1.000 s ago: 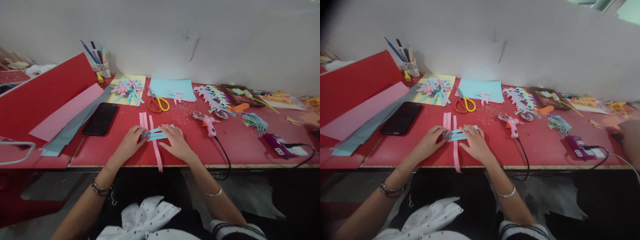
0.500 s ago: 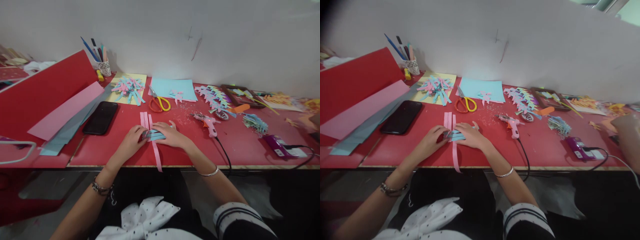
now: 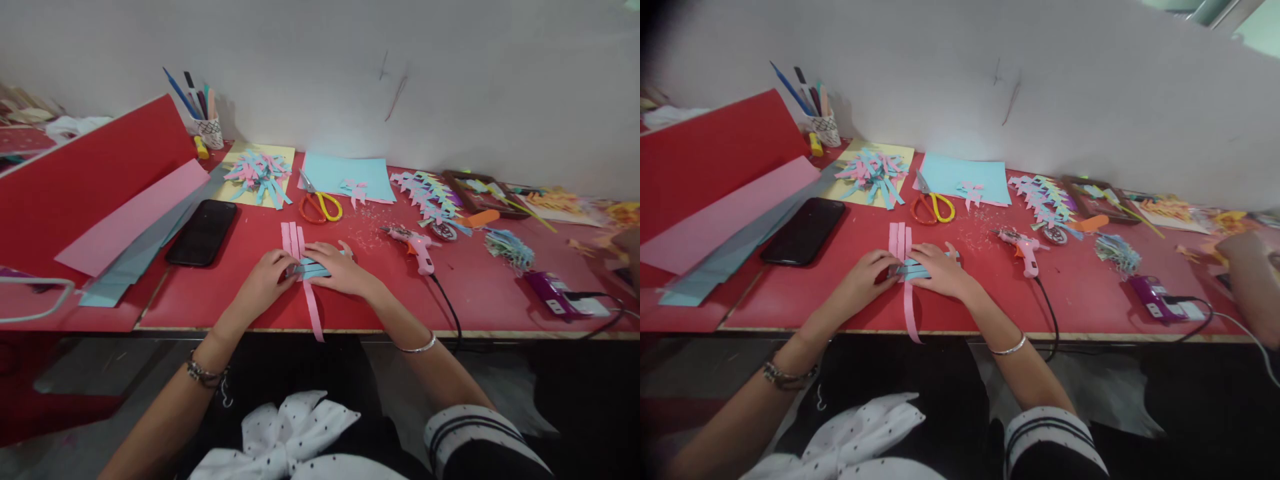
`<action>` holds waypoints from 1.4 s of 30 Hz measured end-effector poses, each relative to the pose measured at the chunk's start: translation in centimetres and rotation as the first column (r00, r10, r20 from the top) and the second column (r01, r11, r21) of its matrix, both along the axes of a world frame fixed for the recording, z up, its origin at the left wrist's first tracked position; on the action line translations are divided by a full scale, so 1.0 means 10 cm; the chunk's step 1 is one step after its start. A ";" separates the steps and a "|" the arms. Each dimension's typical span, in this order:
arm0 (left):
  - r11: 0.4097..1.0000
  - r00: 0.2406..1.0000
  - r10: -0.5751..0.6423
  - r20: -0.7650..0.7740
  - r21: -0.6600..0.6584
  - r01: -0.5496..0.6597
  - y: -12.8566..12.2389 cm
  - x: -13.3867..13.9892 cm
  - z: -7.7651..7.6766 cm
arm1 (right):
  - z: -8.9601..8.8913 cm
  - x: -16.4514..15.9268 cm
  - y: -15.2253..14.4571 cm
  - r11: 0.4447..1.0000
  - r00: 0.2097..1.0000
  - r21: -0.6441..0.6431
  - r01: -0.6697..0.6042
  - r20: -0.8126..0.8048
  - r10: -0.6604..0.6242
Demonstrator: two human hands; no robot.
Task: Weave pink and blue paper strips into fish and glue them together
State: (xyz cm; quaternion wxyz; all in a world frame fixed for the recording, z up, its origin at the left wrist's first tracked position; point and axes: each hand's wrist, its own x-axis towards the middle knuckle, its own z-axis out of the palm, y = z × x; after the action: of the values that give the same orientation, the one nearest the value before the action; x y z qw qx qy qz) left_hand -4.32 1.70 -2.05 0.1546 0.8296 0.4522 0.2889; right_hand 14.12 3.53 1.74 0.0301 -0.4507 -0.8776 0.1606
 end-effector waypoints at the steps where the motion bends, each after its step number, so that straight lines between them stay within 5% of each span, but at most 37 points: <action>1: 1.000 1.000 0.001 -0.030 0.012 0.000 -0.01 0.00 0.01 | 0.01 0.01 -0.01 1.000 1.000 0.023 0.004 -0.015 -0.003; 7: 0.999 0.986 -0.011 -0.169 0.033 0.017 -0.02 0.02 0.06 | 0.09 0.15 -0.23 0.978 0.996 0.186 0.092 -0.010 -0.091; 14: 0.999 0.997 -0.029 -0.075 -0.035 0.026 -0.02 0.03 0.11 | 0.06 0.19 -0.29 0.965 0.976 0.152 0.211 0.022 -0.217; 22: 0.998 0.993 0.045 -0.112 -0.045 -0.050 -0.07 0.10 0.20 | 0.20 0.11 -0.18 0.955 0.978 0.217 0.200 0.006 -0.206; 28: 0.970 0.937 0.244 -0.249 0.073 -0.233 -0.10 0.23 0.24 | 0.30 -0.09 -0.16 0.960 0.999 0.276 0.041 -0.038 -0.032; 36: 0.949 0.900 0.316 -0.300 0.083 -0.305 -0.09 0.23 0.22 | 0.12 0.16 -0.02 0.964 0.974 0.152 0.219 0.016 -0.224; 42: 0.950 0.901 0.309 -0.305 0.060 -0.306 -0.08 0.24 0.22 | 0.06 0.16 0.05 0.964 0.974 0.175 0.202 0.069 -0.216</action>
State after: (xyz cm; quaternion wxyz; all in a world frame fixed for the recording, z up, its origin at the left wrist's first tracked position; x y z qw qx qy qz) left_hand -1.91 0.88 0.10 0.0297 0.7836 0.5946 0.1777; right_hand 15.75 4.03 2.31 0.0463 -0.5433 -0.8359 0.0625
